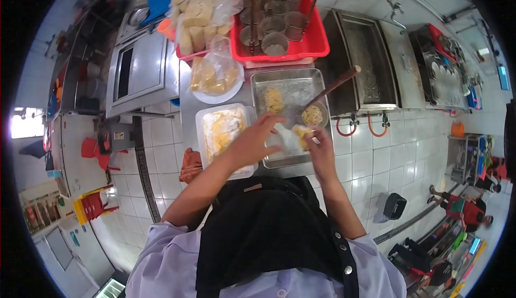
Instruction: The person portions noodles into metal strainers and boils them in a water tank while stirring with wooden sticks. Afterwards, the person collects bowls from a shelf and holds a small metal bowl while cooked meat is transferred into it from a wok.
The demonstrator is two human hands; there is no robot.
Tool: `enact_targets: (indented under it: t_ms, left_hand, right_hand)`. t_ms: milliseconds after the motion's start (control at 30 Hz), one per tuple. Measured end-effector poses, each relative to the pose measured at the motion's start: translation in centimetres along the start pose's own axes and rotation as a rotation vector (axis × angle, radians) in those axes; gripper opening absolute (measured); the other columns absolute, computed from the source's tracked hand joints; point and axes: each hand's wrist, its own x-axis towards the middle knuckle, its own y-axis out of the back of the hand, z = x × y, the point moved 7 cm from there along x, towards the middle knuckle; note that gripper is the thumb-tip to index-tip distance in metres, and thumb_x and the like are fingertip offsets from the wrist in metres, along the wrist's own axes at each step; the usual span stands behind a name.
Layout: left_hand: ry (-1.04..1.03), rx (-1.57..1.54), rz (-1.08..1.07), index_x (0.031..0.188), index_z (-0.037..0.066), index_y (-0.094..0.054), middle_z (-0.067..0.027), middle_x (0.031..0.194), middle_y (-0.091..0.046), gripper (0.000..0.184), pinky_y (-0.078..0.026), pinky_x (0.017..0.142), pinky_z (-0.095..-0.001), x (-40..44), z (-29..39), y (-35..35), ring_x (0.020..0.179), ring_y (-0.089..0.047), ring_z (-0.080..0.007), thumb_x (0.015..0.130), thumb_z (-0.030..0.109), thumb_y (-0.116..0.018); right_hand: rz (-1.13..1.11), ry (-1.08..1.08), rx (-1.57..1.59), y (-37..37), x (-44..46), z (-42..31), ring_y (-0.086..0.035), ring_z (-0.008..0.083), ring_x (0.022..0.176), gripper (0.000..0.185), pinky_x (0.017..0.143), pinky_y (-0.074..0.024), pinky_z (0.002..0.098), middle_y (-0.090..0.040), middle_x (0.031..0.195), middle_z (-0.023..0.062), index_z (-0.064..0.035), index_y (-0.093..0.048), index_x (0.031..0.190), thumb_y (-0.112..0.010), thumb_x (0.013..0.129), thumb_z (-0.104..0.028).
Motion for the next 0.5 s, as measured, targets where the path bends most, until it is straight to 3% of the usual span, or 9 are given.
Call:
enact_targets:
  t_ms: [67, 133, 200, 233, 267, 300, 367, 467, 500]
  left_hand:
    - [-0.007, 0.302, -0.053, 0.132, 0.007, -0.055, -0.0133, 0.126, -0.057, 0.051, -0.053, 0.093, -0.0401, 2.4, -3.0, 0.7, 0.109, -0.065, -0.0279, 0.087, 0.014, -0.076]
    - [-0.039, 0.464, 0.023, 0.130, 0.007, -0.055, -0.0130, 0.125, -0.057, 0.049, -0.052, 0.094, -0.0414, 5.1, -6.6, 1.8, 0.107, -0.065, -0.0286, 0.087, 0.015, -0.076]
    - [-0.069, 0.637, 0.117, 0.128, 0.007, -0.055, -0.0128, 0.124, -0.057, 0.048, -0.051, 0.094, -0.0427, 7.5, -7.0, 3.2, 0.105, -0.064, -0.0293, 0.086, 0.015, -0.077]
    - [-0.033, 0.489, 0.274, 0.124, 0.006, -0.056, -0.0141, 0.120, -0.058, 0.044, -0.050, 0.094, -0.0433, 8.6, -6.9, 4.9, 0.102, -0.064, -0.0303, 0.087, 0.016, -0.077]
    - [0.000, 0.338, 0.428, 0.119, 0.004, -0.057, -0.0154, 0.116, -0.059, 0.041, -0.049, 0.093, -0.0439, 9.6, -6.8, 6.7, 0.099, -0.063, -0.0313, 0.087, 0.017, -0.078]
    - [-0.003, 0.345, 0.443, 0.119, 0.004, -0.057, -0.0154, 0.116, -0.059, 0.041, -0.049, 0.093, -0.0439, 11.0, -5.1, 7.8, 0.099, -0.063, -0.0313, 0.087, 0.017, -0.078]
    - [-0.313, 0.504, 1.048, 0.112, 0.000, -0.056, -0.0176, 0.110, -0.060, 0.037, -0.049, 0.091, -0.0418, 10.5, 0.8, 12.2, 0.100, -0.063, -0.0354, 0.086, 0.016, -0.078]
    - [-0.262, 0.558, 1.124, 0.111, -0.002, -0.054, -0.0196, 0.109, -0.060, 0.040, -0.049, 0.092, -0.0405, 13.1, 3.1, 15.1, 0.100, -0.062, -0.0353, 0.086, 0.017, -0.079]
    - [-0.167, 0.489, 0.969, 0.117, -0.003, -0.052, -0.0204, 0.114, -0.058, 0.045, -0.049, 0.092, -0.0396, 14.2, 3.4, 15.2, 0.103, -0.062, -0.0326, 0.088, 0.020, -0.078]
  right_hand:
    - [0.208, 0.181, -0.151, 4.1, 2.1, -0.9, -0.064, 0.0104, 0.098, 0.028, 0.082, -0.0522, 0.0251, -0.068, 0.114, 0.0080, -0.0012, -0.059, 0.129, -0.060, 0.102, -0.010]
    - [0.267, 0.283, -0.133, 6.0, 4.0, -2.0, -0.067, 0.0152, 0.094, 0.030, 0.081, -0.0531, 0.0283, -0.069, 0.112, 0.0105, -0.0007, -0.060, 0.127, -0.064, 0.098, -0.007]
    - [0.040, 0.343, -0.856, 4.6, 6.1, -3.3, -0.069, 0.0231, 0.088, 0.033, 0.081, -0.0536, 0.0326, -0.068, 0.114, 0.0140, -0.0026, -0.063, 0.125, -0.068, 0.093, -0.006]
    - [0.089, 0.422, -0.804, 4.7, 6.1, -4.4, -0.068, 0.0289, 0.084, 0.034, 0.079, -0.0533, 0.0361, -0.066, 0.113, 0.0170, -0.0042, -0.064, 0.123, -0.070, 0.090, -0.005]
    - [0.082, 0.438, -0.801, 4.8, 5.9, -5.7, -0.068, 0.0289, 0.084, 0.034, 0.079, -0.0533, 0.0361, -0.066, 0.113, 0.0170, -0.0042, -0.064, 0.123, -0.070, 0.090, -0.005]
    - [0.123, 0.442, -0.789, 5.2, 5.7, -7.2, -0.068, 0.0278, 0.082, 0.032, 0.076, -0.0533, 0.0366, -0.067, 0.111, 0.0166, -0.0042, -0.065, 0.122, -0.069, 0.090, -0.005]
    - [0.138, 0.391, -0.686, 6.8, 5.5, -7.2, -0.068, 0.0248, 0.078, 0.026, 0.070, -0.0534, 0.0382, -0.069, 0.102, 0.0148, -0.0040, -0.066, 0.119, -0.067, 0.092, -0.007]
    - [-0.006, 0.341, -0.672, 8.5, 4.6, -5.2, -0.069, 0.0247, 0.077, 0.022, 0.068, -0.0532, 0.0381, -0.069, 0.093, 0.0132, -0.0050, -0.067, 0.116, -0.066, 0.094, -0.011]
    - [-0.026, 0.332, -0.658, 9.1, 4.2, -3.4, -0.069, 0.0259, 0.077, 0.020, 0.068, -0.0533, 0.0381, -0.070, 0.093, 0.0139, -0.0052, -0.067, 0.114, -0.065, 0.095, -0.013]
